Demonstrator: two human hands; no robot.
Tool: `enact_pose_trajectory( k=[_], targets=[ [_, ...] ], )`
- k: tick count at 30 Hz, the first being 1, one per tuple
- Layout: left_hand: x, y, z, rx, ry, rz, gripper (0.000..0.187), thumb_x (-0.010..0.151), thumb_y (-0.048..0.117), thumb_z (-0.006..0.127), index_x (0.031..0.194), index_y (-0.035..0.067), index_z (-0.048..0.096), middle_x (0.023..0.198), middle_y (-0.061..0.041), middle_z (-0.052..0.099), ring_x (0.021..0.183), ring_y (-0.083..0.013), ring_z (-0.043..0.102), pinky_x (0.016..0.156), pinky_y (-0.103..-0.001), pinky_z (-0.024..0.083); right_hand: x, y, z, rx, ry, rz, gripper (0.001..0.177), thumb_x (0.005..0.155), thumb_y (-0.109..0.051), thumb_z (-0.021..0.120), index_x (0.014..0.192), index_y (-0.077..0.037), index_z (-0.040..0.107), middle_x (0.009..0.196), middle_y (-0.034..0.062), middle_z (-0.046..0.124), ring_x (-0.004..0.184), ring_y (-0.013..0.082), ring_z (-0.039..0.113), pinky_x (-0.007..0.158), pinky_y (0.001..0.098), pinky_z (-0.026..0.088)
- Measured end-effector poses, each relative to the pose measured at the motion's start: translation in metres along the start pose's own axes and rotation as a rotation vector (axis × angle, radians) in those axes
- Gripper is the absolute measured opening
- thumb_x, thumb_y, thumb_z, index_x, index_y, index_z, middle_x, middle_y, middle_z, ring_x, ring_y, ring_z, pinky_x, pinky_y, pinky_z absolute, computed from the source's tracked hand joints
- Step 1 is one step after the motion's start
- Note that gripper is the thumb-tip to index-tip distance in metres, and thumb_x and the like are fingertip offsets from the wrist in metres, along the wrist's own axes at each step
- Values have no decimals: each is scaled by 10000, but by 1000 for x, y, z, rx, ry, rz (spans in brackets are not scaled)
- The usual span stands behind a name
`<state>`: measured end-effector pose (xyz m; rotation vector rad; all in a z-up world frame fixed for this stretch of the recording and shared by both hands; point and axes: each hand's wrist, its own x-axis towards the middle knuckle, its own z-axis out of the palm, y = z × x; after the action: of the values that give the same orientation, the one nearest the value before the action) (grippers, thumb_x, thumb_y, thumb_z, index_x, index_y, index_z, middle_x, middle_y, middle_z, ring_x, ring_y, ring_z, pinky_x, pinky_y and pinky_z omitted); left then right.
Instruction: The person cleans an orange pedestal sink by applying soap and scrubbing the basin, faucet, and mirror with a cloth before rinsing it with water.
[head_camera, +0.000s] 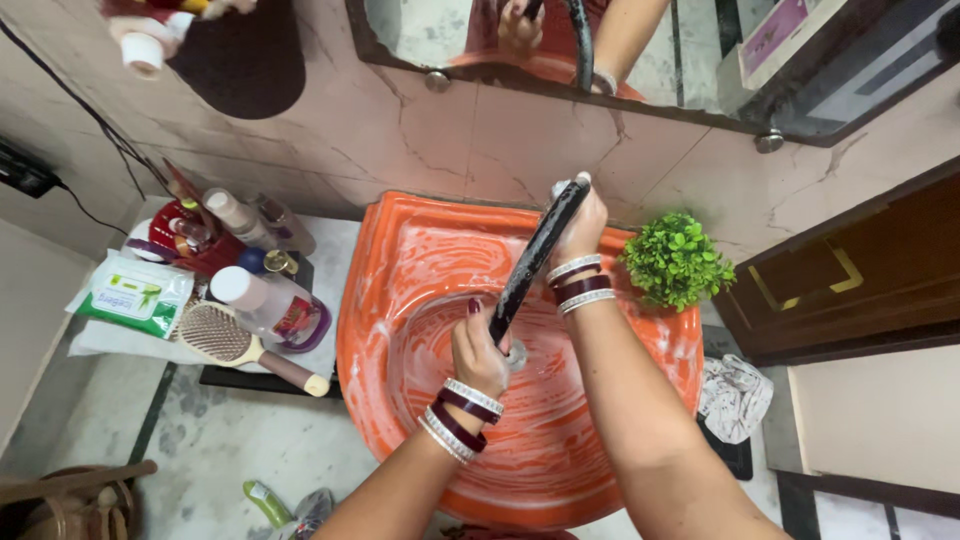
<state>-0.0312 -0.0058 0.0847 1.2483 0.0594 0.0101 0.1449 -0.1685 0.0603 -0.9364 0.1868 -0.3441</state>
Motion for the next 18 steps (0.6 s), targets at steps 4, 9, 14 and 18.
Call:
enact_pose_trajectory(
  k=[4, 9, 14, 18],
  targets=[
    [4, -22, 6, -48, -15, -11, 617, 1056, 438, 255, 588, 74, 423, 469, -51, 426, 378, -180, 437, 403, -321, 358, 3, 28, -22, 14, 7, -9, 402, 1029, -405, 530, 756, -112, 557, 585, 16, 502, 449, 163, 465, 415, 329, 402],
    [-5, -47, -7, 13, -198, -77, 621, 1068, 424, 267, 660, 38, 531, 566, -63, 533, 492, -158, 497, 505, -311, 422, 4, 18, -32, 116, 159, -53, 454, 1102, -485, 505, 860, -113, 600, 726, 27, 582, 633, 178, 572, 597, 341, 522],
    [-17, -73, -17, 38, -286, -211, 610, 1075, 405, 248, 840, 3, 641, 752, -90, 670, 642, -156, 610, 629, -326, 528, -59, -73, -21, 36, 398, 113, 561, 1004, -626, 358, 807, -166, 613, 675, 13, 643, 537, 194, 560, 473, 360, 415],
    [-28, -76, -10, 349, -381, -114, 631, 1107, 413, 224, 946, -6, 667, 829, -126, 707, 756, -212, 654, 737, -356, 540, -174, -92, 0, -134, 50, -47, 615, 1026, -658, 363, 1084, -100, 616, 943, 36, 688, 868, 166, 655, 821, 332, 540]
  ],
)
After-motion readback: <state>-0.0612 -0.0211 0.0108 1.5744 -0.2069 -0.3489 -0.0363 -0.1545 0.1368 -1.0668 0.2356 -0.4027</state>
